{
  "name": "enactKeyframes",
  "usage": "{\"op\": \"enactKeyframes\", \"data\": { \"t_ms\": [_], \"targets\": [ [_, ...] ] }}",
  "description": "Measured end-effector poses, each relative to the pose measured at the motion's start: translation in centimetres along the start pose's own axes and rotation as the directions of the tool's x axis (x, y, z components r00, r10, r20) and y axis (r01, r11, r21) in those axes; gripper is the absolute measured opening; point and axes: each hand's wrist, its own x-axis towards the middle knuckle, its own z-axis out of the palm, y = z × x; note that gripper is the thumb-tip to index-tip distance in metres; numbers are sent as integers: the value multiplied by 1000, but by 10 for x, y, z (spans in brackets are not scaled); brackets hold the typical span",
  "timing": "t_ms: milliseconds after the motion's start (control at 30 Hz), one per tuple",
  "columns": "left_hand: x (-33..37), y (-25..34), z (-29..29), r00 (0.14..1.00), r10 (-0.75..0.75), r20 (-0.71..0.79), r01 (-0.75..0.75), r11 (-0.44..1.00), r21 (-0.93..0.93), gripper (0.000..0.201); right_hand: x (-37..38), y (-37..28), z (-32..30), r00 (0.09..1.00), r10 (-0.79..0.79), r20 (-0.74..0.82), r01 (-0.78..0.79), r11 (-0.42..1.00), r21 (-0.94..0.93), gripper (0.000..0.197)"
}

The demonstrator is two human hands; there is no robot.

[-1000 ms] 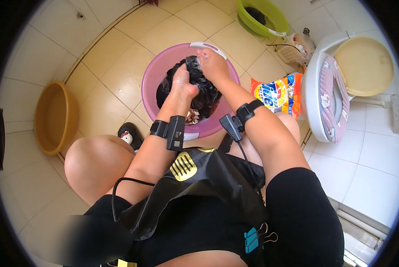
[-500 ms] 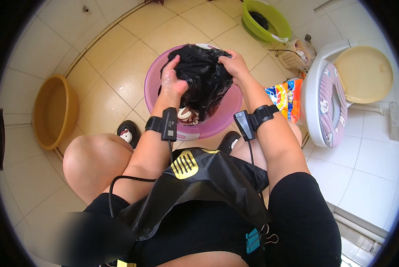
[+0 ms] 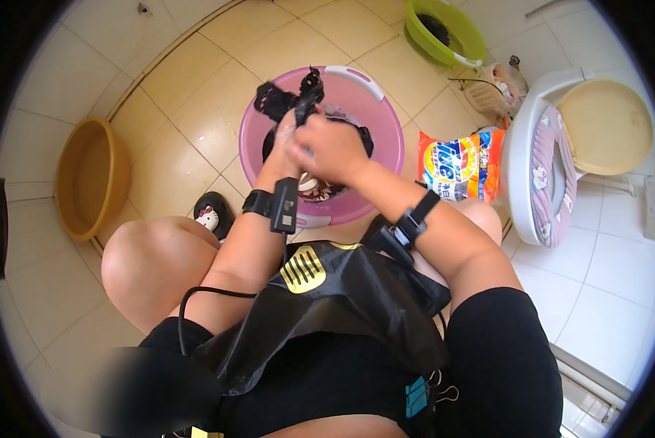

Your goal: Hand washing black clothing in a bucket with detergent in a bathroom.

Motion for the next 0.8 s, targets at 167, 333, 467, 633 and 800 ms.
{"op": "enactKeyframes", "data": {
  "t_ms": [167,333,467,633,800],
  "targets": [
    [-3,-53,65,946,17,-325,-30,999,-35,25,11,71,-9,836,529,-146,-526,848,67,29],
    [-16,-23,-9,965,196,172,-231,949,215,23,-3,-6,8,987,136,-85,-127,986,105,22],
    [-3,-49,50,960,-120,-255,88,987,-136,17,5,56,-2,890,449,-83,-429,884,184,22],
    [8,-32,25,978,103,-183,-116,991,-61,29,12,24,3,903,358,-240,-333,933,138,23],
    [24,-31,-41,906,61,418,48,968,-245,32,8,9,6,951,287,-117,-260,944,206,26]
  ]
}}
